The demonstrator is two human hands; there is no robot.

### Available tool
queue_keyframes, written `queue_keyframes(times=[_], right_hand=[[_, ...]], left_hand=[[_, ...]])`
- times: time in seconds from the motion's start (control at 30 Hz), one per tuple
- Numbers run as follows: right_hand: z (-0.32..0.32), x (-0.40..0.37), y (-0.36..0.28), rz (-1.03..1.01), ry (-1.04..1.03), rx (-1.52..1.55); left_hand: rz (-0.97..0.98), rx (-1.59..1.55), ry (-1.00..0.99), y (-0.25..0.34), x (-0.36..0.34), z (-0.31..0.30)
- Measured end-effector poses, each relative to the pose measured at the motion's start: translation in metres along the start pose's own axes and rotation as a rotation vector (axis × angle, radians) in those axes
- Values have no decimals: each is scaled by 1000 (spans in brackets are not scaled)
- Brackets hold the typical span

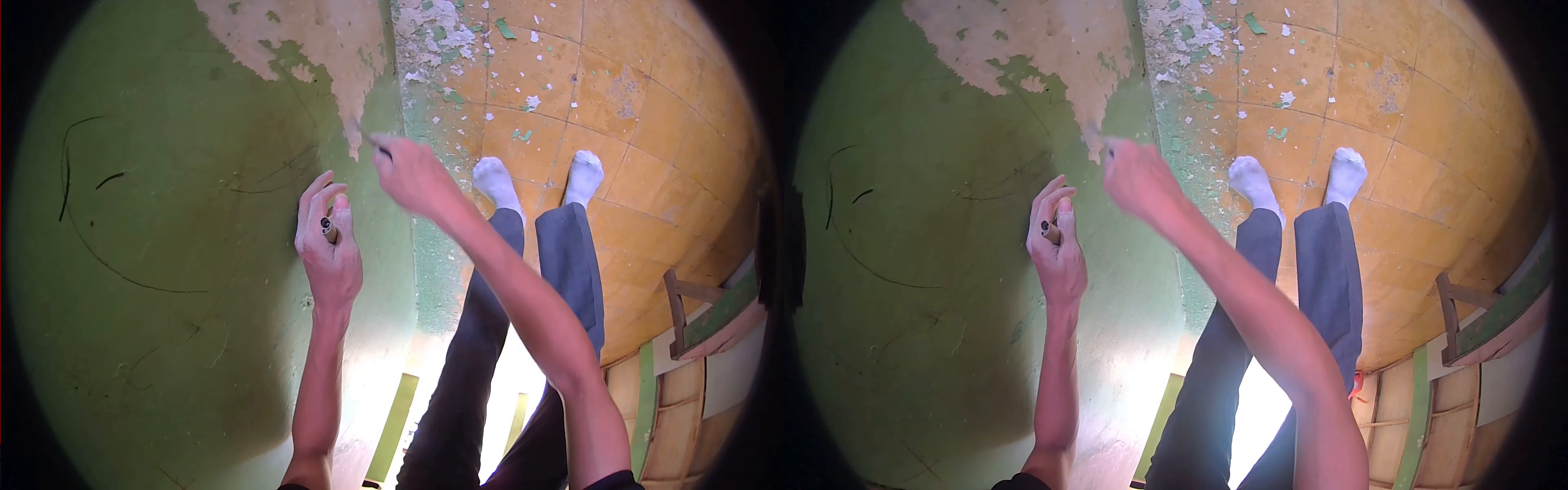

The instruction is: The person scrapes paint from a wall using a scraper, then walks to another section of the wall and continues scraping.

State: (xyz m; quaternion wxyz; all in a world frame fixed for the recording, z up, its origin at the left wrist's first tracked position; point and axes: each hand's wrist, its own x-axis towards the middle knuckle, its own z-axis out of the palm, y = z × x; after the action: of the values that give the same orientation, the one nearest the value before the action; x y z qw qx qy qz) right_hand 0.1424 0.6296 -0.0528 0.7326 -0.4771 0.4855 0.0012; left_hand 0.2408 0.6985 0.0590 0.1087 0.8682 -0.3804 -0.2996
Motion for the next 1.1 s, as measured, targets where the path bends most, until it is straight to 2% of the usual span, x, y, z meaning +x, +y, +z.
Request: queue_keyframes(times=[0.07,0.17,0.27,0.37,0.4,0.47,0.57,0.67,0.77,0.87,0.97,1.03,1.1], right_hand=[[10,49,34,-27,68,-43],[20,39,32,-83,159,6],[6,-10,8,-34,3,21],[-10,17,19,-2,-85,-43],[-9,29,32,-2,-52,-47],[3,55,59,-19,27,-50],[15,38,57,-112,92,-24],[8,5,27,-107,73,-28],[9,57,53,-101,153,-32],[10,84,58,-22,116,-103],[16,35,52,-162,126,-24],[4,33,47,-108,49,-52],[0,49,56,-70,40,-69]], left_hand=[[-44,7,-11,2,-5,2],[-101,-10,-16,8,-7,4],[-141,-42,-39,5,-12,13],[-194,-58,-67,3,-20,22],[-229,-73,-77,8,-25,23],[-218,-54,-78,10,-28,25],[-153,1,-69,4,-40,27],[-174,-37,-46,1,-39,29],[-254,-63,-46,6,-40,27],[-213,-36,-9,-2,-41,19],[-169,-7,7,-12,-41,20],[-207,-27,-20,-3,-46,19],[-146,38,8,-13,-51,21]])
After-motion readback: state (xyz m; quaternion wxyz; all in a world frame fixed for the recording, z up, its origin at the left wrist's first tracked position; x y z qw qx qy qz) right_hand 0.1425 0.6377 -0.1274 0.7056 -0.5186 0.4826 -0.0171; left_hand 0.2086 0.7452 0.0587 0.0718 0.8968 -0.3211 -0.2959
